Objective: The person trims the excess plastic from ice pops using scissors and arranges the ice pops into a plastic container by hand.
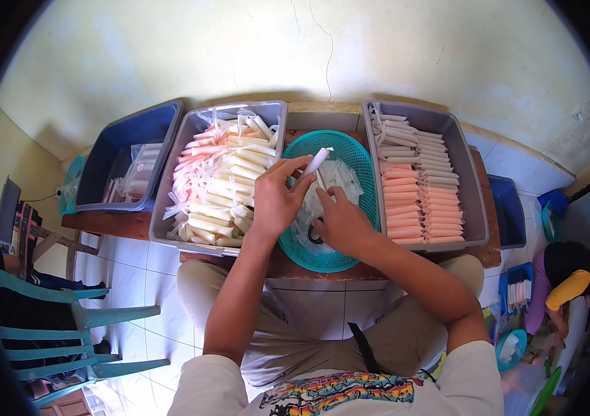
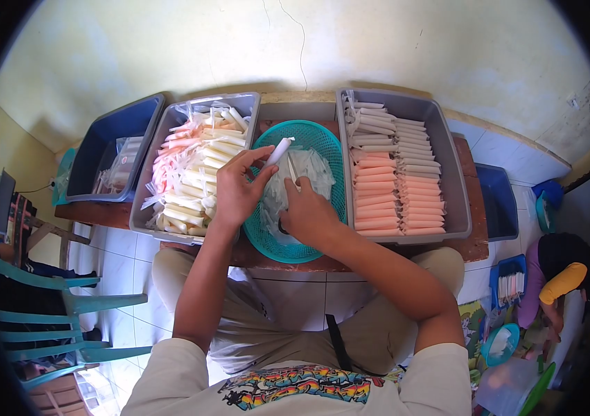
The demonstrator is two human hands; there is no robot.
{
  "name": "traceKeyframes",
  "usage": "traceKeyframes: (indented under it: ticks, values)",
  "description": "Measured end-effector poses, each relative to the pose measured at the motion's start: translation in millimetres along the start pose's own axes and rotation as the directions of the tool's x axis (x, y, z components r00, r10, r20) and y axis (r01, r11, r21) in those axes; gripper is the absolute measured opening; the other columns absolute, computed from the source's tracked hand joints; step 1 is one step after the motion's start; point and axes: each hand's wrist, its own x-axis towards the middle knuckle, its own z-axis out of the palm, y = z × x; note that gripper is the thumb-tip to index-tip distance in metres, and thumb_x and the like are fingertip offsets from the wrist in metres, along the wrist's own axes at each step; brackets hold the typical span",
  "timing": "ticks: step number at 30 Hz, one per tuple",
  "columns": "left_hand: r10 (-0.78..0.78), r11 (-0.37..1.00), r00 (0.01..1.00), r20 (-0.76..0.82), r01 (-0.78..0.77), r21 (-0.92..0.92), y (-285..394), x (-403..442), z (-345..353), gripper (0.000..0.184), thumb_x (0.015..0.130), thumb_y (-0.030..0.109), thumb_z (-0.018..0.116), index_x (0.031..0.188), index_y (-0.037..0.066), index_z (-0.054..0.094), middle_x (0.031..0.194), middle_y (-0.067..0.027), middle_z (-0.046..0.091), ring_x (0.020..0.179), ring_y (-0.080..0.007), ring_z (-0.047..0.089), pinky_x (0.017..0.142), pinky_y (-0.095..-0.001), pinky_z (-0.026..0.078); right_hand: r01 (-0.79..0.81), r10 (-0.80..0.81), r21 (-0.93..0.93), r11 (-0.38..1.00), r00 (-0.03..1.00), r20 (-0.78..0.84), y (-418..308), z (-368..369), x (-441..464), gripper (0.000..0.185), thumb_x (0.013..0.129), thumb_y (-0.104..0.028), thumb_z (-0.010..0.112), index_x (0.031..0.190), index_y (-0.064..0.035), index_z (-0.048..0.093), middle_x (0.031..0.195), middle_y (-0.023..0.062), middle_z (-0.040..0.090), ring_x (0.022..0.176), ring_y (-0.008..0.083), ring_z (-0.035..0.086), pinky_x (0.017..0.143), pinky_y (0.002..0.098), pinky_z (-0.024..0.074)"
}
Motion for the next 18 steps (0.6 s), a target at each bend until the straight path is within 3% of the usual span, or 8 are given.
traceKeyframes:
  ticks: [1,3,4,6,9,11,16,18]
  values:
    - [0.000,1.000,1.000,-0.004,0.000,-0.018,0,0,0,0.040,0.086,0.004,0.085,0.126,0.008,0.077,0.105,-0.0109,0.079,0.087,-0.0201,0.075,0.069,-0.0317,0.057,0.001,-0.001,-0.001,1.000,1.000,0.001,5,-2,1,0.066,0.092,-0.022,0.074,0.146,0.0071,0.048,0.136,0.0304,0.053,0.102,0.0495,0.071,0.087,0.0532,0.0603]
    - [0.000,0.999,1.000,-0.008,-0.001,-0.036,0,0,2,0.040,0.085,0.002,0.084,0.125,0.008,0.077,0.105,-0.0111,0.078,0.086,-0.0216,0.076,0.066,-0.0325,0.058,0.193,-0.172,0.086,0.978,0.963,-0.206,12,-9,4,0.060,0.095,-0.020,0.071,0.145,0.0056,0.051,0.125,0.0282,0.062,0.097,0.0461,0.072,0.084,0.0511,0.0595]
    - [-0.017,0.997,1.000,-0.011,0.016,-0.070,0,-1,3,0.041,0.085,0.002,0.085,0.125,0.008,0.077,0.105,-0.0106,0.078,0.086,-0.0199,0.076,0.067,-0.0316,0.058,0.193,-0.172,0.085,0.977,0.963,-0.206,13,-15,4,0.060,0.095,-0.020,0.071,0.145,0.0056,0.051,0.125,0.0282,0.062,0.097,0.0461,0.072,0.084,0.0511,0.0595]
    - [-0.033,0.994,0.999,-0.014,0.031,-0.104,0,-2,6,0.042,0.084,0.002,0.086,0.125,0.008,0.077,0.105,-0.0101,0.079,0.086,-0.0183,0.075,0.067,-0.0306,0.057,0.234,-0.158,0.282,0.930,0.951,-0.267,11,-32,0,0.054,0.098,-0.017,0.069,0.145,0.0039,0.052,0.116,0.0257,0.066,0.091,0.0407,0.072,0.080,0.0486,0.0581]
    - [-0.116,0.973,0.993,0.031,0.119,-0.197,4,-5,11,0.043,0.085,0.002,0.087,0.126,0.009,0.077,0.105,-0.0086,0.080,0.086,-0.0151,0.075,0.068,-0.0296,0.058,0.185,-0.066,0.406,0.895,0.955,-0.290,1,-49,-9,0.046,0.100,-0.015,0.067,0.141,0.0017,0.056,0.114,0.0242,0.067,0.082,0.0366,0.072,0.077,0.0456,0.0575]
    - [-0.169,0.956,0.974,0.153,0.199,-0.215,11,-6,11,0.042,0.088,0.004,0.086,0.129,0.006,0.075,0.111,-0.0060,0.078,0.094,-0.0116,0.070,0.078,-0.0293,0.059,0.208,-0.071,0.383,0.900,0.936,-0.343,6,-49,-8,0.042,0.101,-0.015,0.067,0.138,0.0017,0.058,0.112,0.0239,0.069,0.081,0.0352,0.073,0.076,0.0444,0.0578]
    - [-0.141,0.945,0.969,0.204,0.193,-0.265,20,-12,23,0.044,0.084,0.000,0.087,0.126,0.007,0.076,0.107,-0.0067,0.078,0.090,-0.0126,0.072,0.075,-0.0289,0.060,0.201,-0.010,0.461,0.864,0.924,-0.383,17,-57,-15,0.031,0.103,-0.018,0.067,0.126,0.0032,0.064,0.105,0.0216,0.074,0.081,0.0308,0.076,0.073,0.0405,0.0589]
    - [-0.111,0.936,0.972,0.208,0.172,-0.307,22,-15,31,0.045,0.081,0.000,0.089,0.124,0.009,0.078,0.104,-0.0070,0.078,0.088,-0.0138,0.074,0.071,-0.0291,0.059,0.082,0.103,0.553,0.829,0.950,-0.295,17,-64,-22,0.030,0.105,-0.022,0.068,0.120,0.0035,0.066,0.100,0.0193,0.076,0.084,0.0281,0.078,0.073,0.0388,0.0595]
